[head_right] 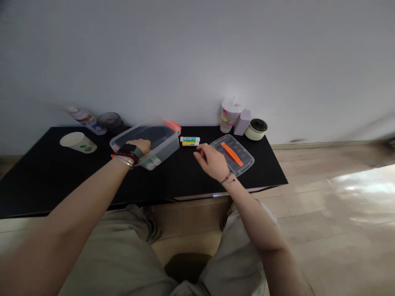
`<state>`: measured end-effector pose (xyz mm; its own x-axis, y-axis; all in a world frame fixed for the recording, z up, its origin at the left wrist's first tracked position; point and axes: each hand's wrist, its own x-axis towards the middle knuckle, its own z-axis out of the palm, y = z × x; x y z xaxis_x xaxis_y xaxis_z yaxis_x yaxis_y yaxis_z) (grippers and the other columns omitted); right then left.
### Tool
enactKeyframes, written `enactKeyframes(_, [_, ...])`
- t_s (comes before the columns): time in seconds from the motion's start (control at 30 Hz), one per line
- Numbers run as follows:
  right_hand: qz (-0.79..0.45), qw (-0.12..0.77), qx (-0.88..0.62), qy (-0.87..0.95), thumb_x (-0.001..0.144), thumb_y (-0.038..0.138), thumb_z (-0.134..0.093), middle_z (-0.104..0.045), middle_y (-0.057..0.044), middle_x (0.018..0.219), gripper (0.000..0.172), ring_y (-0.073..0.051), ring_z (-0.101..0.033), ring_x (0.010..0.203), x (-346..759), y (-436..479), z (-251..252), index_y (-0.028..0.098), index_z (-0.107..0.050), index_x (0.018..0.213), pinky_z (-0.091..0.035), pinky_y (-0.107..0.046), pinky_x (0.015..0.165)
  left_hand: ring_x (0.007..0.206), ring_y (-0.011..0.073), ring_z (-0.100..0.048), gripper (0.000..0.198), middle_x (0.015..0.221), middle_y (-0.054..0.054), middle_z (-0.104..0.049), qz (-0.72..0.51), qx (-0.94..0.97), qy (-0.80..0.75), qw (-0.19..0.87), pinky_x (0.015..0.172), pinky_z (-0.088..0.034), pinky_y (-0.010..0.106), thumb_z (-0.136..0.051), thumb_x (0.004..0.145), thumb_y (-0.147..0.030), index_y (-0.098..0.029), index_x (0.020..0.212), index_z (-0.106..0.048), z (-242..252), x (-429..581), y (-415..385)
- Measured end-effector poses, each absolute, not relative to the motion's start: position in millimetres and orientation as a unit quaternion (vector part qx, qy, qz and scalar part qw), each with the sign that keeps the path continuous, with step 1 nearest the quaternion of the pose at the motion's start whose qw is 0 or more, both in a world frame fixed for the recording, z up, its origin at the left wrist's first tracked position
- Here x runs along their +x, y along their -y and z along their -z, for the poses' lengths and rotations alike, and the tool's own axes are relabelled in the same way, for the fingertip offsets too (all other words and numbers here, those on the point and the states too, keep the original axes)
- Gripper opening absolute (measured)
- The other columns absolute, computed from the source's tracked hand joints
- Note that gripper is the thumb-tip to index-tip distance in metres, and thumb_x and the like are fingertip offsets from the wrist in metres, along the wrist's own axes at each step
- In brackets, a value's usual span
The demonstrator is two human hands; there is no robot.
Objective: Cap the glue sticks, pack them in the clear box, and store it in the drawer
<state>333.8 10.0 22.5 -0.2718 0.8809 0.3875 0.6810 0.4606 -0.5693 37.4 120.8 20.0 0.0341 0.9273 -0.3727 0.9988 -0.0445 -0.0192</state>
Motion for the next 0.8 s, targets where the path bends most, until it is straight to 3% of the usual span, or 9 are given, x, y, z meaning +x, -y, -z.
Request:
enactKeyframes(0.13, [-0.125, 0.36, -0.597, 0.706, 0.095, 0.034, -0.051, -0.065, -0.004, 0.082, 0.02, -0.018, -0.059, 0.073, 361, -45, -7, 0.018, -0.062, 0.096, -0.043, -0.03, 0.07, 0.115, 0.0343, -0.06, 0.04, 0.132, 0.019, -0.062, 0.045, 0.742, -0.667, 0.055, 0.09, -0.045, 0.044, -0.049, 0.096, -0.037, -0.015, 0.127, -0.064, -47, 55, -97])
enactKeyframes(0.27, [-0.124, 0.303, -0.65, 0.686, 0.091, 0.028, -0.05, -0.067, -0.007, 0.089, 0.02, -0.021, -0.06, 0.083, 376, -75, 18, 0.017, -0.065, 0.097, -0.045, -0.033, 0.075, 0.106, 0.0277, -0.064, 0.032, 0.122, 0.009, -0.069, -0.139, 0.772, -0.619, 0.042, 0.08, -0.046, 0.034, -0.048, 0.096, -0.036, -0.025, 0.12, -0.067, -74, 80, -42])
enactKeyframes(0.43, [-0.092, 0.187, -0.66, 0.722, 0.091, 0.023, -0.05, -0.066, -0.014, 0.111, 0.036, -0.028, -0.056, 0.105, 365, -92, 45, 0.014, -0.064, 0.123, -0.044, -0.038, 0.092, 0.083, 0.0224, -0.067, 0.026, 0.099, 0.005, -0.074, -0.191, 0.784, -0.572, 0.15, 0.07, -0.043, 0.031, -0.052, 0.093, -0.035, -0.024, 0.108, -0.07, -56, 95, 15])
enactKeyframes(0.53, [-0.07, 0.12, -0.659, 0.739, 0.095, 0.029, -0.048, -0.064, -0.014, 0.125, 0.043, -0.032, -0.049, 0.119, 350, -96, 56, 0.022, -0.059, 0.136, -0.036, -0.045, 0.102, 0.08, 0.0224, -0.067, 0.024, 0.093, 0.005, -0.075, -0.164, 0.784, -0.558, 0.218, 0.067, -0.042, 0.031, -0.053, 0.091, -0.034, -0.024, 0.102, -0.072, -23, 92, 17])
enactKeyframes(0.63, [-0.059, 0.073, -0.658, 0.747, 0.099, 0.031, -0.043, -0.063, -0.01, 0.129, 0.041, -0.033, -0.043, 0.127, 337, -99, 67, 0.03, -0.059, 0.136, -0.028, -0.052, 0.107, 0.083, 0.0225, -0.068, 0.022, 0.094, 0.005, -0.075, -0.147, 0.773, -0.54, 0.299, 0.069, -0.045, 0.031, -0.053, 0.089, -0.032, -0.023, 0.098, -0.071, 7, 85, 1])
enactKeyframes(0.8, [-0.042, 0.033, -0.658, 0.751, 0.099, 0.031, -0.043, -0.064, -0.011, 0.128, 0.038, -0.033, -0.039, 0.13, 328, -102, 82, 0.03, -0.064, 0.13, -0.023, -0.053, 0.107, 0.078, 0.0213, -0.069, 0.023, 0.091, 0.007, -0.074, -0.192, 0.738, -0.507, 0.401, 0.07, -0.05, 0.032, -0.055, 0.085, -0.033, -0.019, 0.096, -0.068, 35, 77, -24])
